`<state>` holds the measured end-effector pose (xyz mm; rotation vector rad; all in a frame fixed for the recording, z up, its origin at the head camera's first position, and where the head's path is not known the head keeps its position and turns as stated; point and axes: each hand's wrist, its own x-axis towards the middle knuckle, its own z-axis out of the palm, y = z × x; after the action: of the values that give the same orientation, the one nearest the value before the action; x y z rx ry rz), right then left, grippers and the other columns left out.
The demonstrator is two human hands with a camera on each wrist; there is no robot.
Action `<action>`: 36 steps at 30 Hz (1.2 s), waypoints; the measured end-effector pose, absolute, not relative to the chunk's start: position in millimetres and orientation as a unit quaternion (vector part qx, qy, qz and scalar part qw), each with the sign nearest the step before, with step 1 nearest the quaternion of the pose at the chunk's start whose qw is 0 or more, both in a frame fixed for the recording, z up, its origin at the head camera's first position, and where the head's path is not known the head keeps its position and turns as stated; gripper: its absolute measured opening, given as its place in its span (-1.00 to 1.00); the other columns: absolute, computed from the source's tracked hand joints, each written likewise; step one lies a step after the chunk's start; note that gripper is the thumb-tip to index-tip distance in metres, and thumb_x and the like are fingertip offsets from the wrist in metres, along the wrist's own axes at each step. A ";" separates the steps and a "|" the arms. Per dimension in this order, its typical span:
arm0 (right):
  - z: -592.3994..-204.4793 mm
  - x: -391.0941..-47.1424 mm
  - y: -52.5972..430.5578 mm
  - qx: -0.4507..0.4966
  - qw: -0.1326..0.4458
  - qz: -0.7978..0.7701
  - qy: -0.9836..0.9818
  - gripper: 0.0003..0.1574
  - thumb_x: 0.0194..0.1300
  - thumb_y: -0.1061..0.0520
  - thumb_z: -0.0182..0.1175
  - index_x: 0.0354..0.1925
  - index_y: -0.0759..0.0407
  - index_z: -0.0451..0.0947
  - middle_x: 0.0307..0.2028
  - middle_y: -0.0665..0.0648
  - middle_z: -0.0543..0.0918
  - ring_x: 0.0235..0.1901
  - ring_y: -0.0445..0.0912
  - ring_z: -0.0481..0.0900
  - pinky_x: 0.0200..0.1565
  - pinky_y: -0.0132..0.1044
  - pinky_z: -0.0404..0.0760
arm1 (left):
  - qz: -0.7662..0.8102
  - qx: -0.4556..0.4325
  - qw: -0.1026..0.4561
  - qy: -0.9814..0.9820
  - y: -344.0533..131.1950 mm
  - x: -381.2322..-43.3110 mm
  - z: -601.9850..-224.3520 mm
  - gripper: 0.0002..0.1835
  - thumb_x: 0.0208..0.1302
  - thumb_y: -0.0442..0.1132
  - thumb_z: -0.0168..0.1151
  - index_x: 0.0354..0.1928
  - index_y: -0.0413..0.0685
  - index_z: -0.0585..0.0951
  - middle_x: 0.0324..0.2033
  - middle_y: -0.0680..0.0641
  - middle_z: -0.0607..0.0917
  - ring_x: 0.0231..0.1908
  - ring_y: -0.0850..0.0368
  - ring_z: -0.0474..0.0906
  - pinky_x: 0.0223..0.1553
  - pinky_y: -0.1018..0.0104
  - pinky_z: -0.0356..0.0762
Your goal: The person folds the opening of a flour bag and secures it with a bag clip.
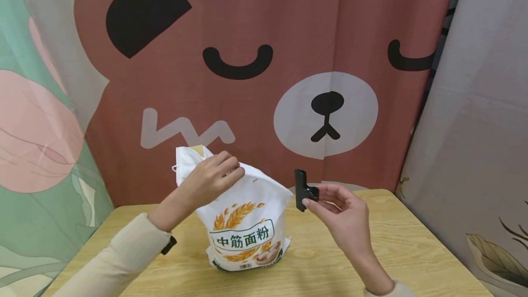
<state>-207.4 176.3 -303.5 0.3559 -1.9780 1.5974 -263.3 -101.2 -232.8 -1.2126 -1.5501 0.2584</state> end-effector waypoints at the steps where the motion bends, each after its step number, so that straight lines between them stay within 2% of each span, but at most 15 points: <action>1: -302.3 -206.6 175.6 0.136 0.285 0.596 -0.739 -0.59 -0.09 0.21 0.36 -0.20 0.25 0.52 -0.29 0.17 0.60 -0.28 -0.08 0.58 -0.23 -0.32 0.51 | 0.109 -0.511 0.547 -0.654 -101.3 -263.1 -232.6 -0.76 0.22 -0.50 -0.18 -0.48 -0.16 0.47 -0.50 -0.06 0.43 -0.52 0.09 0.28 -0.56 0.40 0.27; 10: -284.2 -191.2 163.6 0.147 0.308 0.581 -0.739 -0.58 -0.09 0.29 0.35 -0.17 0.33 0.54 -0.31 0.19 0.59 -0.30 -0.11 0.57 -0.26 -0.32 0.52 | 0.109 -0.509 0.545 -0.657 -101.6 -261.5 -232.0 -0.74 0.24 -0.50 -0.21 -0.48 -0.15 0.47 -0.50 -0.05 0.42 -0.52 0.09 0.27 -0.56 0.41 0.26; 21: -279.3 -190.9 156.0 0.183 0.327 0.572 -0.730 -0.62 -0.11 0.33 0.35 -0.22 0.34 0.54 -0.32 0.22 0.58 -0.32 -0.10 0.57 -0.28 -0.30 0.54 | 0.111 -0.508 0.548 -0.655 -100.7 -261.6 -232.7 -0.75 0.22 -0.50 -0.21 -0.49 -0.14 0.45 -0.52 -0.05 0.40 -0.53 0.09 0.27 -0.57 0.40 0.26; 28: -295.4 -210.2 162.5 0.207 0.335 0.575 -0.717 -0.61 -0.15 0.27 0.39 -0.24 0.16 0.57 -0.32 0.05 0.60 -0.31 -0.09 0.59 -0.33 -0.28 0.55 | 0.109 -0.509 0.549 -0.654 -100.5 -260.8 -232.1 -0.75 0.22 -0.51 -0.21 -0.49 -0.15 0.44 -0.53 -0.05 0.40 -0.53 0.09 0.27 -0.57 0.40 0.26; 36: -294.3 -210.4 159.6 0.226 0.350 0.575 -0.704 -0.60 -0.17 0.32 0.38 -0.25 0.17 0.57 -0.31 0.05 0.61 -0.32 -0.07 0.59 -0.34 -0.27 0.55 | 0.109 -0.510 0.548 -0.653 -100.0 -260.6 -231.8 -0.74 0.23 -0.50 -0.22 -0.48 -0.15 0.44 -0.53 -0.05 0.40 -0.53 0.09 0.27 -0.57 0.40 0.26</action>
<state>-210.4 159.6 -294.3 0.5855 -1.8238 1.4889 -260.6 -100.0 -231.8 -1.2085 -1.5479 0.2583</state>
